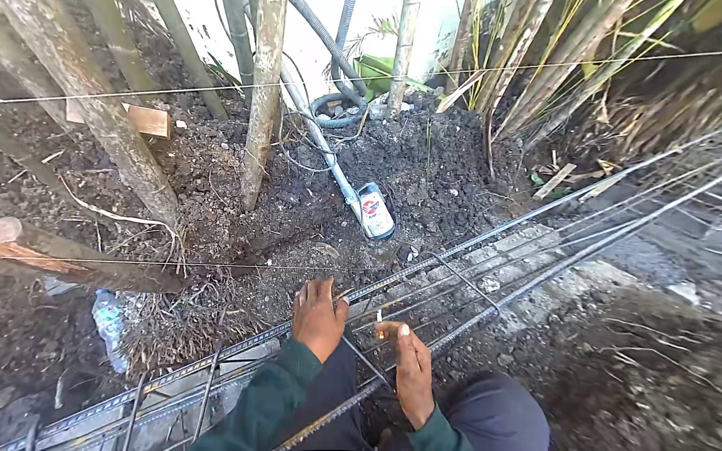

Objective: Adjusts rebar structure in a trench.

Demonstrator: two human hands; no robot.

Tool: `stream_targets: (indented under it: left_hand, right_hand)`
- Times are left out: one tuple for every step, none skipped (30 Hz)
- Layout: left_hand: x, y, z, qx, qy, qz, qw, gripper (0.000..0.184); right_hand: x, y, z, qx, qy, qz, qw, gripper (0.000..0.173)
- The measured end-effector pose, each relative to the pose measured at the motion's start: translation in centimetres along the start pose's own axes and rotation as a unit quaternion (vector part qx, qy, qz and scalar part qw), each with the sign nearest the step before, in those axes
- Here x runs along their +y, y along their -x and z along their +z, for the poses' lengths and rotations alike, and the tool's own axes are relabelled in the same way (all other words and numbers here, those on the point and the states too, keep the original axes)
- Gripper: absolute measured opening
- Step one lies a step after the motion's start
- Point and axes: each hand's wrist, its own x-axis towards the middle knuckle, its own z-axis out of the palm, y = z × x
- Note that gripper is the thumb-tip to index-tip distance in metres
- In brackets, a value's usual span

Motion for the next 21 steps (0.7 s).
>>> stream_targets:
  left_hand:
    - [0.0, 0.9, 0.6, 0.032, 0.009, 0.015, 0.999, 0.059]
    - [-0.2, 1.8, 1.4, 0.071, 0.017, 0.035, 0.997, 0.060]
    - [-0.3, 2.7, 2.3, 0.100, 0.019, 0.053, 0.993, 0.062]
    - [-0.4, 3.4, 3.2, 0.118, 0.013, 0.066, 0.991, 0.062]
    - [-0.5, 3.9, 4.1, 0.133, -0.002, 0.076, 0.988, 0.062]
    - [-0.5, 4.2, 4.9, 0.154, -0.019, 0.086, 0.984, 0.060]
    - [-0.4, 4.3, 5.4, 0.163, -0.034, 0.090, 0.982, 0.057]
    - [-0.1, 4.3, 5.5, 0.154, -0.050, 0.087, 0.983, 0.055]
    - [0.3, 4.3, 5.4, 0.133, -0.066, 0.083, 0.985, 0.054]
    - [0.6, 4.4, 5.4, 0.114, -0.079, 0.082, 0.987, 0.054]
    - [0.9, 4.4, 5.2, 0.094, -0.086, 0.078, 0.989, 0.055]
    - [1.0, 4.5, 5.1, 0.081, -0.088, 0.075, 0.990, 0.056]
    - [1.0, 4.7, 5.1, 0.079, -0.084, 0.076, 0.990, 0.058]
    - [0.9, 5.1, 5.2, 0.087, -0.073, 0.080, 0.990, 0.058]
    - [0.7, 5.6, 5.7, 0.112, -0.055, 0.087, 0.988, 0.060]
    - [0.7, 6.3, 6.2, 0.145, -0.032, 0.093, 0.985, 0.063]
    - [0.7, 7.1, 6.7, 0.182, -0.005, 0.094, 0.979, 0.066]
    - [0.8, 7.9, 7.2, 0.214, 0.028, 0.089, 0.972, 0.068]
    - [0.9, 8.7, 7.6, 0.235, 0.071, 0.079, 0.966, 0.070]
    - [1.1, 9.7, 7.8, 0.250, 0.122, 0.064, 0.958, 0.069]
    - [1.4, 10.5, 7.9, 0.260, 0.169, 0.047, 0.949, 0.068]
  right_hand:
    - [0.1, 0.0, 0.0, 0.000, -0.004, 0.000, 1.000, 0.052]
    - [0.2, -0.1, -0.1, -0.002, -0.007, -0.001, 1.000, 0.052]
    - [0.2, -0.1, -0.2, -0.004, -0.010, -0.002, 1.000, 0.053]
    - [0.2, -0.1, -0.2, -0.005, -0.015, -0.001, 1.000, 0.053]
    - [0.1, -0.1, 0.0, -0.005, -0.021, 0.002, 1.000, 0.054]
    - [0.0, -0.1, 0.3, -0.003, -0.028, 0.006, 1.000, 0.054]
    - [-0.1, -0.2, 0.6, 0.002, -0.035, 0.007, 0.999, 0.055]
    - [0.0, -0.3, 1.0, 0.006, -0.040, 0.003, 0.999, 0.055]
    - [0.1, -0.5, 1.3, 0.009, -0.047, 0.000, 0.999, 0.056]
    - [0.3, -0.6, 1.4, 0.012, -0.059, 0.001, 0.998, 0.056]
    - [0.4, -0.7, 1.3, 0.015, -0.080, 0.008, 0.997, 0.058]
    - [0.5, -0.9, 1.2, 0.018, -0.108, 0.018, 0.994, 0.059]
    - [0.6, -1.1, 1.1, 0.022, -0.140, 0.031, 0.989, 0.059]
    - [0.6, -1.1, 0.9, 0.028, -0.164, 0.044, 0.985, 0.060]
    - [0.7, -1.1, 0.6, 0.036, -0.175, 0.054, 0.982, 0.061]
    - [0.7, -1.0, 0.4, 0.045, -0.177, 0.057, 0.982, 0.060]
    - [0.7, -0.8, 0.2, 0.052, -0.169, 0.052, 0.983, 0.060]
    - [0.7, -0.6, 0.1, 0.057, -0.155, 0.041, 0.985, 0.059]
    - [0.6, -0.4, 0.0, 0.055, -0.138, 0.030, 0.989, 0.058]
    - [0.6, -0.3, -0.1, 0.050, -0.117, 0.019, 0.992, 0.058]
    - [0.5, -0.2, 0.0, 0.045, -0.100, 0.010, 0.994, 0.059]
